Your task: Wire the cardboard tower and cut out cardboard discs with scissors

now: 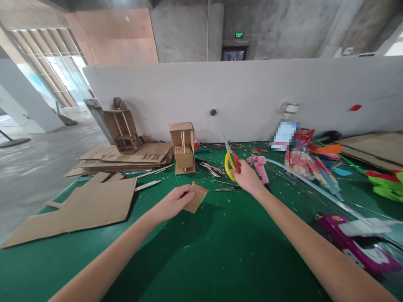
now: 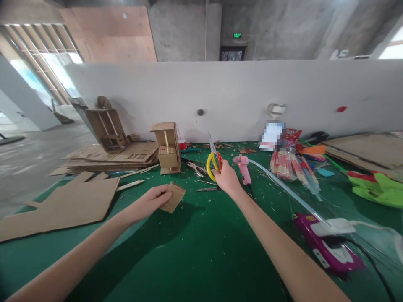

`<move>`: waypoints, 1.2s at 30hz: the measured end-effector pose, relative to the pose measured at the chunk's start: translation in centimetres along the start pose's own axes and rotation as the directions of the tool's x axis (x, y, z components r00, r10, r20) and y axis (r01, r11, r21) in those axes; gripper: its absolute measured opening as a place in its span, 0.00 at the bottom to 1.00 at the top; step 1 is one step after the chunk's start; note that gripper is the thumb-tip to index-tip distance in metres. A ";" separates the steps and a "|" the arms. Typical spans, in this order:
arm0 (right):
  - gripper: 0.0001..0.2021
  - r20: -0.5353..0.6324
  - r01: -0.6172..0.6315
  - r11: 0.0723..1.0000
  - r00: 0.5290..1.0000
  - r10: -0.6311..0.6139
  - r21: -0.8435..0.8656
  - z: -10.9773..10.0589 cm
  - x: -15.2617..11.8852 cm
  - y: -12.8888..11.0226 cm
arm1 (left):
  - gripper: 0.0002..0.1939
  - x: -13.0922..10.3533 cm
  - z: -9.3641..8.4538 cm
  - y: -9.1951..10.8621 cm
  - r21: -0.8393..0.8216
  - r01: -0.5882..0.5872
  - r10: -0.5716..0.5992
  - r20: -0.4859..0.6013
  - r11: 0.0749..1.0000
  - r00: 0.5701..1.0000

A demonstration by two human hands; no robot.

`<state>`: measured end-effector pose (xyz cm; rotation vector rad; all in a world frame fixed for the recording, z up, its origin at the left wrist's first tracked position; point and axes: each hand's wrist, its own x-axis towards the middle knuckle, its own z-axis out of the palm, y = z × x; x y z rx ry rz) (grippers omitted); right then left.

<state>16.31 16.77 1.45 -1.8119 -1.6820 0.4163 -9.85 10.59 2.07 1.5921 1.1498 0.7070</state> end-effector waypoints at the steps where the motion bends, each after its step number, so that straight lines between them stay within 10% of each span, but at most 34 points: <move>1: 0.21 -0.005 0.000 0.999 1.000 -0.001 -0.053 0.1 0.1 0.1 | 0.11 -0.1 0.5 -0.2 0.155 -0.044 0.046 -0.006 0.987 0.999; 8: 0.09 0.013 0.092 0.927 0.996 -0.094 -0.363 0.7 -0.1 0.8 | 0.20 -0.2 0.8 -0.9 0.830 -0.070 0.306 -0.125 0.554 0.944; 14: 0.14 -0.033 0.154 0.846 0.980 -0.198 -0.510 0.1 0.1 0.5 | 0.18 0.3 -4.8 -1.3 0.938 0.302 0.359 -0.343 0.168 0.868; 18: 0.17 -0.022 0.227 0.807 0.959 -0.284 -0.545 -0.7 -0.4 -0.3 | 0.14 -0.1 -8.1 -2.5 0.928 0.370 0.185 -0.371 0.043 0.910; 23: 0.20 -0.023 0.290 0.796 0.934 -0.356 -0.532 -2.2 -1.7 -0.4 | 0.16 0.0 -8.6 -1.7 0.937 0.268 0.291 -0.326 0.223 0.899; 26: 0.29 0.043 0.472 0.764 0.861 -0.507 -0.440 -2.8 -2.5 -0.4 | 0.11 0.3 -7.2 0.3 0.795 0.090 0.415 -0.406 0.600 0.814; 29: 0.34 0.197 0.636 0.702 0.770 -0.607 -0.321 -2.4 -3.4 -0.9 | 0.10 0.4 -4.9 1.7 0.205 -0.106 0.202 -0.531 0.973 0.823; 32: 0.28 0.308 0.741 0.625 0.671 -0.674 -0.245 -1.0 -4.7 -2.1 | 0.11 0.5 -1.6 1.3 -0.433 0.050 -0.169 -0.240 0.900 0.956; 36: 0.28 0.397 0.885 0.438 0.462 -0.793 -0.155 1.3 -6.7 -3.5 | 0.08 0.1 2.9 0.1 -0.516 0.207 -0.251 -0.017 0.831 0.968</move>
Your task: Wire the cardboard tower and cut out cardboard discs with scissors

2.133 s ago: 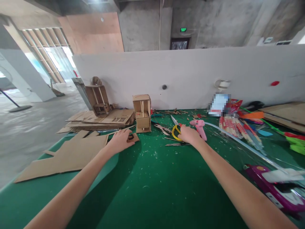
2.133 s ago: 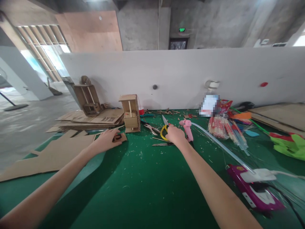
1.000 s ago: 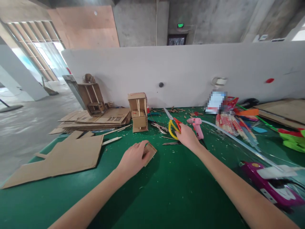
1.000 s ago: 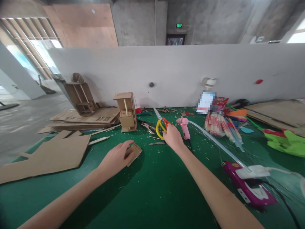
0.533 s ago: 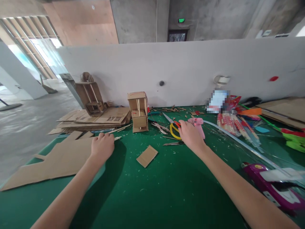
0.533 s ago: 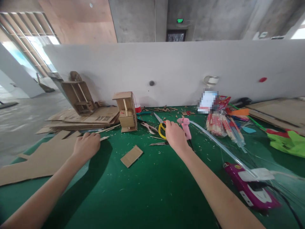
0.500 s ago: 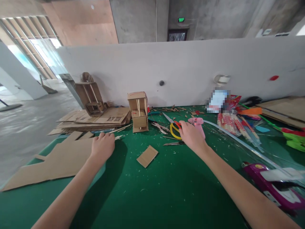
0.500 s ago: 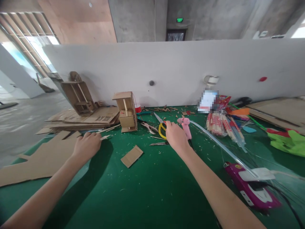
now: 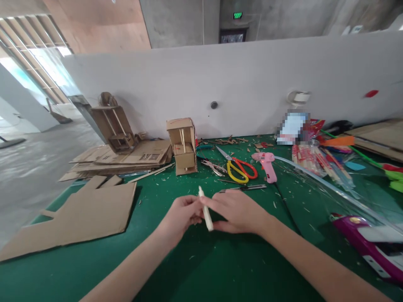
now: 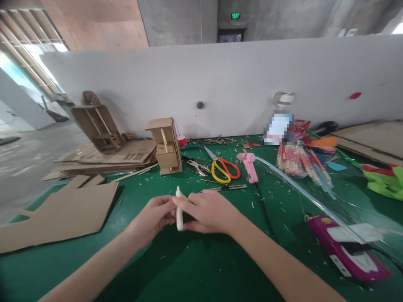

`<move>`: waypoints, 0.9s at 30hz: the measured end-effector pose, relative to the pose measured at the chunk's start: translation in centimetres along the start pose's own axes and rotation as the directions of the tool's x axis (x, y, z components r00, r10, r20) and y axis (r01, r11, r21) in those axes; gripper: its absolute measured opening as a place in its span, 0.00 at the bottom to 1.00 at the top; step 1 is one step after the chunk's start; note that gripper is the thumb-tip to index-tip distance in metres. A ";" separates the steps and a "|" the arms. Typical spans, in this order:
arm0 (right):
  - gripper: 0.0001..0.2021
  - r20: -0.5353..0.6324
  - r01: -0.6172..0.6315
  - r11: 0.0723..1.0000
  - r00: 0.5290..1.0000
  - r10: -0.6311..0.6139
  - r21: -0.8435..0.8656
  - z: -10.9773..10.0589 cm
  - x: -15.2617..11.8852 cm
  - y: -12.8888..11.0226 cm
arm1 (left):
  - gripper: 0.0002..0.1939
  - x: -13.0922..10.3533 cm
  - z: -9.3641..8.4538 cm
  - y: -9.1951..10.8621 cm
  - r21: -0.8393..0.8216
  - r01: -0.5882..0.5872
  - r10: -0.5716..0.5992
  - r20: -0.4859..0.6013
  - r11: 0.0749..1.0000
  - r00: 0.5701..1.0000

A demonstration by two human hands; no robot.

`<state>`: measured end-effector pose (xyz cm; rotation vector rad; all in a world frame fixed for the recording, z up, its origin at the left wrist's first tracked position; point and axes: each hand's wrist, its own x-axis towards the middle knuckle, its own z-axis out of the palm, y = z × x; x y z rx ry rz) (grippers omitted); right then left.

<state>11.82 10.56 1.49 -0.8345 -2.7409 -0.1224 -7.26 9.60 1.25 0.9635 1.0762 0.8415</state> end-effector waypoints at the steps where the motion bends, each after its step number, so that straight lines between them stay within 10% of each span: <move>1: 0.28 -0.031 0.054 0.998 0.998 -0.054 -0.012 0.4 0.2 -0.4 | 0.06 -0.1 0.6 -0.4 0.032 0.004 -0.004 0.017 0.999 1.000; 8: 0.21 -0.405 0.085 0.995 0.913 -0.053 0.060 1.6 0.0 0.1 | 0.13 -2.8 -0.2 1.0 0.475 -0.247 0.167 0.205 0.844 0.964; 11: 0.15 -0.456 -0.082 0.901 0.841 0.292 0.426 2.0 -0.1 0.5 | 0.14 -3.8 -1.8 0.2 0.843 -0.377 0.398 0.217 0.384 0.891; 13: 0.17 -0.308 -0.197 0.660 0.765 0.566 0.725 2.4 0.0 0.6 | 0.13 -4.0 -2.4 -1.1 0.906 -0.418 0.467 0.345 0.059 0.814; 15: 0.19 -0.105 -0.212 0.354 0.711 0.696 0.911 2.9 0.1 0.7 | 0.13 -4.0 -2.5 -2.3 0.879 -0.470 0.445 0.453 -0.078 0.773; 18: 0.17 0.030 -0.124 0.095 0.744 0.667 0.988 3.3 0.4 0.9 | 0.14 -3.7 -2.2 -3.0 0.805 -0.573 0.405 0.581 -0.154 0.706; 27: 0.11 0.214 -0.369 0.142 0.766 0.606 0.919 2.5 0.1 0.1 | 0.16 -3.3 -2.6 -3.0 0.801 -0.560 0.382 0.594 -0.210 0.707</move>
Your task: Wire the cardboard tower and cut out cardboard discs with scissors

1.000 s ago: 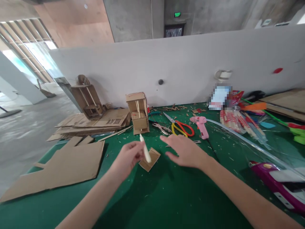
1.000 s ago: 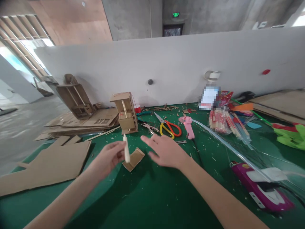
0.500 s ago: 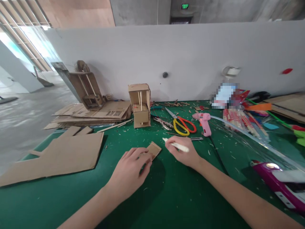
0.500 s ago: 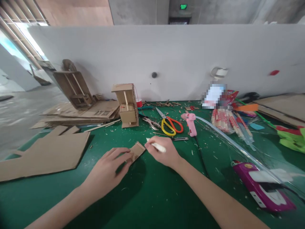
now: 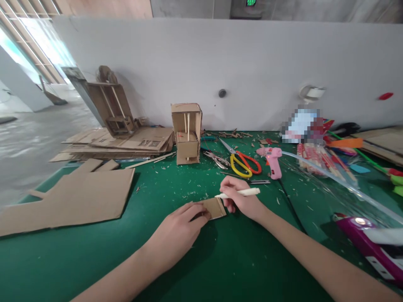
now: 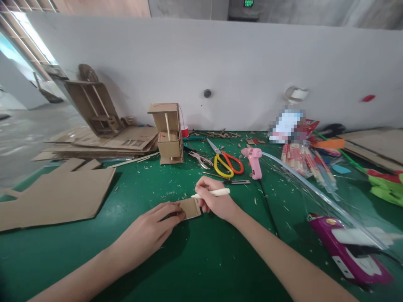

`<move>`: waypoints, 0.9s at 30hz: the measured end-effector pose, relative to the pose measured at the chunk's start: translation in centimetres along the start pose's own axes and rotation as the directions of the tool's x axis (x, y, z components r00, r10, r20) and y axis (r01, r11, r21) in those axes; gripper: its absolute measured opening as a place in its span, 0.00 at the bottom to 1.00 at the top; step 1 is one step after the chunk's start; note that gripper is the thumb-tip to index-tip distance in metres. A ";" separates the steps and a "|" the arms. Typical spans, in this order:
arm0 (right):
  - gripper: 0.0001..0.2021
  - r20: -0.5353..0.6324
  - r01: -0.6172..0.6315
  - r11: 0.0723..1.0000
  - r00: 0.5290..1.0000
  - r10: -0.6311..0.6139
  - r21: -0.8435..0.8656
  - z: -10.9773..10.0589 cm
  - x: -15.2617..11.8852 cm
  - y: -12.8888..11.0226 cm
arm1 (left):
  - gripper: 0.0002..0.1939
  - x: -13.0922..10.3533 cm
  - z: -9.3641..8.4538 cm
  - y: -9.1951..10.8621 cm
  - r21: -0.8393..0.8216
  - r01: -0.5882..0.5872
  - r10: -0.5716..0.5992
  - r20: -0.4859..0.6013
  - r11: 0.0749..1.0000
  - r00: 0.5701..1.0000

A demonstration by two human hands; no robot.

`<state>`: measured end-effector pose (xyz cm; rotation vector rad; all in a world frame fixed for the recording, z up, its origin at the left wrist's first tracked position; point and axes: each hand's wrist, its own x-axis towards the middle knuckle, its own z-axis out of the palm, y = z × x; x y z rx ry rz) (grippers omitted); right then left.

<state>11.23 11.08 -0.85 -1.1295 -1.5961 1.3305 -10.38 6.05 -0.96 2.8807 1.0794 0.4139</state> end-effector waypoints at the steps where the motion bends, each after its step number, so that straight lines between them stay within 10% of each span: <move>1: 0.11 0.022 -0.018 1.000 1.000 0.018 -0.013 0.0 0.0 0.0 | 0.16 0.0 0.2 -0.1 -0.001 -0.010 0.010 -0.011 1.000 1.000; 27: 0.13 0.111 0.118 0.946 0.990 -0.088 -0.300 -0.3 -0.1 1.0 | 0.15 -0.3 1.1 -0.5 0.014 -0.073 0.074 -0.108 0.997 0.991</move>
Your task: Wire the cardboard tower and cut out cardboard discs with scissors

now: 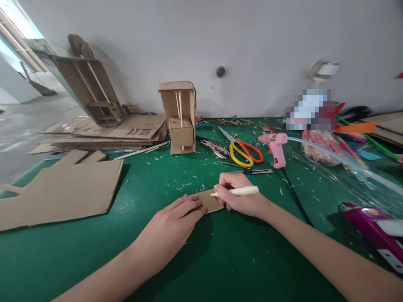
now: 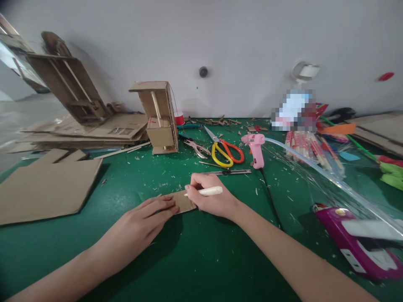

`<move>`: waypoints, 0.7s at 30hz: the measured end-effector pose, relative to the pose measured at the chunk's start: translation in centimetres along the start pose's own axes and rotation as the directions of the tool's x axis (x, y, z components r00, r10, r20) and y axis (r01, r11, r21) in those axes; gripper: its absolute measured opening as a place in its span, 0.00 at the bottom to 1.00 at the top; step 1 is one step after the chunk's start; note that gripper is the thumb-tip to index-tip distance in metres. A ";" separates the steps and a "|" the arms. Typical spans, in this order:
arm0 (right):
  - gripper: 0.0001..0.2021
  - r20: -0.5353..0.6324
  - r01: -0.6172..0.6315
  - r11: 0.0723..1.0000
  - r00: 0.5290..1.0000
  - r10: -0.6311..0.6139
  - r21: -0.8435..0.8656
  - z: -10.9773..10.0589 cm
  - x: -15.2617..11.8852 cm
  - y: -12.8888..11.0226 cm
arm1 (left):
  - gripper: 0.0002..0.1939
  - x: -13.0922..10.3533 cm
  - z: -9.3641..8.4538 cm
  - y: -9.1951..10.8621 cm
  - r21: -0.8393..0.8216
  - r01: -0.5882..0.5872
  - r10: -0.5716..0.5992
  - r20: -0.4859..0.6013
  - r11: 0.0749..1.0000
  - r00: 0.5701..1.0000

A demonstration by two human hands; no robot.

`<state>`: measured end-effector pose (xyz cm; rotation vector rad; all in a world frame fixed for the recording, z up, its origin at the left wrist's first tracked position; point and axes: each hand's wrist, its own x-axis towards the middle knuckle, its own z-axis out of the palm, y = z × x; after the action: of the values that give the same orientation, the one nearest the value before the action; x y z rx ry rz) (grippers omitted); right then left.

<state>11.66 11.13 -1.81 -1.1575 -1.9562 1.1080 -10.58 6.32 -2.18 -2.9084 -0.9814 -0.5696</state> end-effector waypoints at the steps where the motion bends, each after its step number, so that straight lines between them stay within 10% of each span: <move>1: 0.13 0.003 0.006 1.000 1.000 -0.006 -0.012 0.1 0.0 -0.1 | 0.15 0.0 0.0 0.0 -0.002 0.002 -0.002 -0.001 1.000 1.000; 21: 0.11 0.017 0.145 0.977 0.989 -0.144 -0.158 0.1 1.1 -0.5 | 0.15 0.3 0.3 0.3 -0.035 0.013 -0.014 -0.035 0.999 0.999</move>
<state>10.93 11.93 -1.34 -1.0731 -2.1283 0.8946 -10.10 6.24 -2.30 -2.9132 -0.9972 -0.6421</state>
